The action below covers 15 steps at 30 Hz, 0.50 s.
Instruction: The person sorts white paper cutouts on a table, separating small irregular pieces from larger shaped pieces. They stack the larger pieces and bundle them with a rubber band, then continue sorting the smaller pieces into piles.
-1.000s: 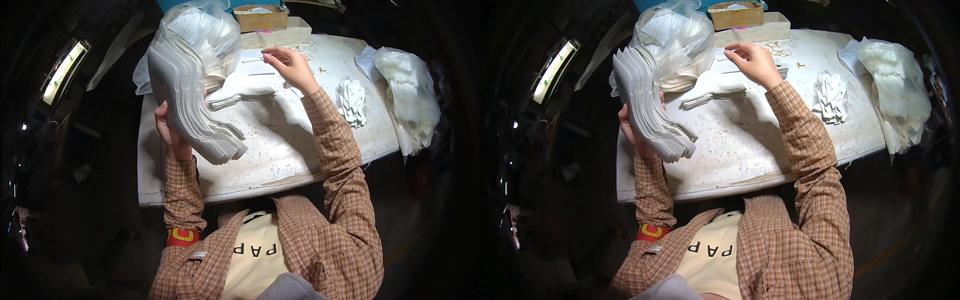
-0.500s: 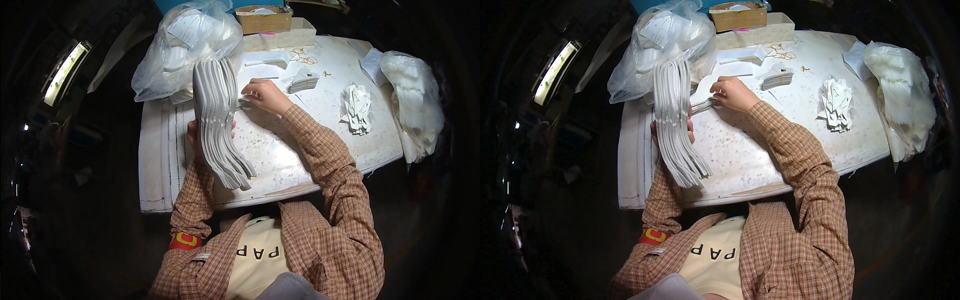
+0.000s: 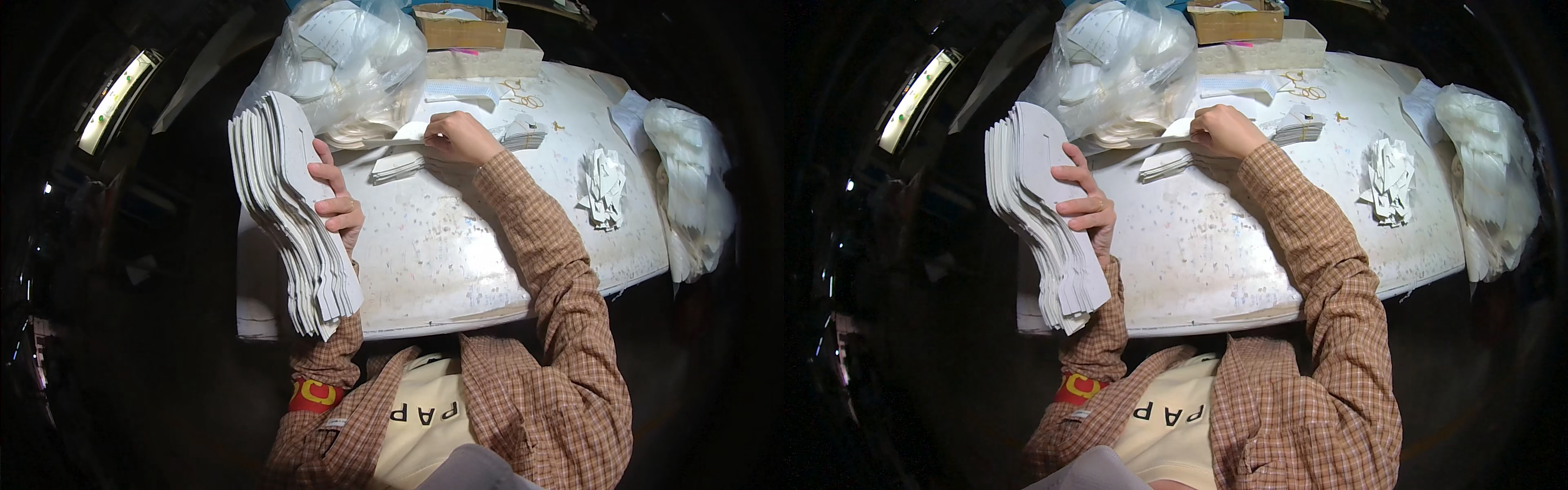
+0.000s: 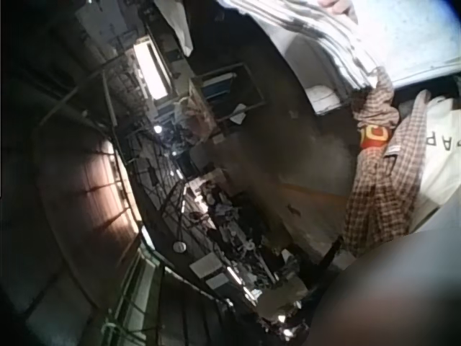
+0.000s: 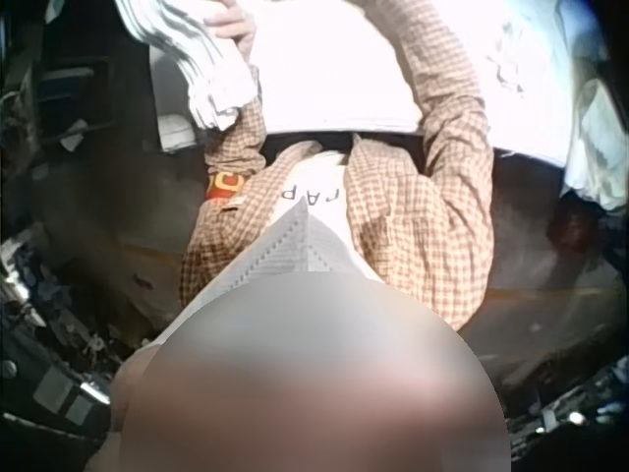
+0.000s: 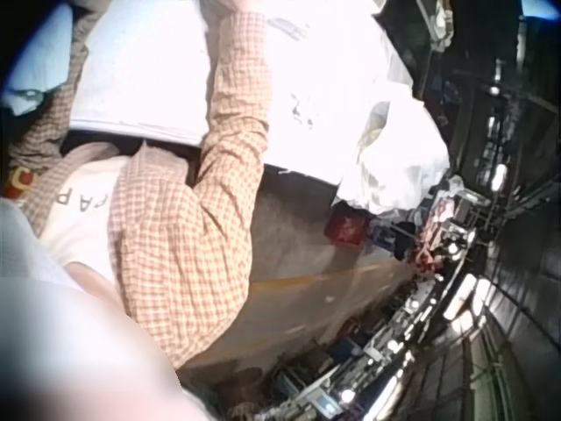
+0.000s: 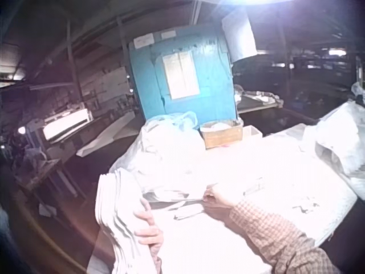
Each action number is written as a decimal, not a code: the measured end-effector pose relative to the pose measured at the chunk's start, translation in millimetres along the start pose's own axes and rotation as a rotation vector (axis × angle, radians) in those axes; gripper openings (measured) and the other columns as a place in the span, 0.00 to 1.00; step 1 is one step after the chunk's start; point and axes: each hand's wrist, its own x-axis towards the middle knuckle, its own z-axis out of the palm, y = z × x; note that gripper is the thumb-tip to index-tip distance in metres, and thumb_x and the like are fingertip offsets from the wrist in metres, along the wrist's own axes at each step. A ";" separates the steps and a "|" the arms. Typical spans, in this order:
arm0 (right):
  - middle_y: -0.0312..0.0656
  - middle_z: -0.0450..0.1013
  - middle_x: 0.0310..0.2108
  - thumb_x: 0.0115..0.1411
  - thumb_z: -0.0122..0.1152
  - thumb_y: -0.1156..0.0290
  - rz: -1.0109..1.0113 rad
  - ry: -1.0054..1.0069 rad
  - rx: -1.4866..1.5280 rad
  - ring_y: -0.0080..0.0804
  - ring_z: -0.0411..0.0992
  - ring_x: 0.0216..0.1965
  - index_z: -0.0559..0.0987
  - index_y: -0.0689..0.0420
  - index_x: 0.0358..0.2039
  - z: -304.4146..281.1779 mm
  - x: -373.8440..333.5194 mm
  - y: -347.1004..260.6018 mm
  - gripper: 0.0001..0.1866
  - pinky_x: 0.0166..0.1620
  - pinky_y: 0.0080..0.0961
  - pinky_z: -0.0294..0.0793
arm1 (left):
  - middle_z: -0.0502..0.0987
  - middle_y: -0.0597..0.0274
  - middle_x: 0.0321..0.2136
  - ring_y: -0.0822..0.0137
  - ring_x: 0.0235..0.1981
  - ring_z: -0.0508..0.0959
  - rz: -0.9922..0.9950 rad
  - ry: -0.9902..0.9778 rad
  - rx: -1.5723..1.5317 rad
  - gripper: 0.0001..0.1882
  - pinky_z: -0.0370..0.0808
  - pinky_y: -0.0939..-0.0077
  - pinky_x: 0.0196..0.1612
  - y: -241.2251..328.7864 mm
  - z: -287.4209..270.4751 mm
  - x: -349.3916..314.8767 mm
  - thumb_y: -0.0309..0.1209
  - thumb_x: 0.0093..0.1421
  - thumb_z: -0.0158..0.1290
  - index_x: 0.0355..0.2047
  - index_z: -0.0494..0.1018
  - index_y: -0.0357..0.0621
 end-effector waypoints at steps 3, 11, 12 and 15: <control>0.39 0.76 0.26 0.51 0.65 0.69 0.139 0.355 0.229 0.32 0.75 0.28 0.80 0.60 0.30 -23.5 0.2 -11.1 0.08 0.33 0.26 0.73 | 0.67 0.62 0.55 0.54 0.43 0.78 -0.083 -0.050 0.063 0.50 0.79 0.60 0.42 7.6 -7.6 0.1 0.32 0.47 0.65 0.64 0.46 0.54; 0.41 0.76 0.36 0.55 0.65 0.67 0.382 0.271 1.196 0.26 0.73 0.38 0.75 0.66 0.43 -28.2 -10.8 -76.4 0.19 0.44 0.21 0.71 | 0.64 0.38 0.53 0.47 0.52 0.71 0.051 0.210 0.371 0.40 0.74 0.54 0.51 -1.1 -36.1 -20.1 0.44 0.53 0.51 0.61 0.52 0.34; 0.42 0.76 0.37 0.55 0.65 0.67 0.366 0.219 1.288 0.27 0.73 0.39 0.74 0.66 0.44 -21.0 -11.6 -84.4 0.20 0.45 0.23 0.71 | 0.64 0.36 0.52 0.45 0.52 0.70 0.028 0.228 0.398 0.41 0.74 0.54 0.52 -0.6 -39.1 -20.3 0.43 0.53 0.51 0.61 0.50 0.32; 0.42 0.74 0.43 0.56 0.63 0.61 0.415 0.217 1.137 0.27 0.72 0.42 0.75 0.64 0.44 -13.2 -11.1 -92.4 0.21 0.46 0.23 0.71 | 0.63 0.33 0.51 0.39 0.51 0.69 0.029 0.352 0.485 0.42 0.73 0.51 0.52 3.9 -42.5 -22.8 0.40 0.51 0.50 0.60 0.49 0.27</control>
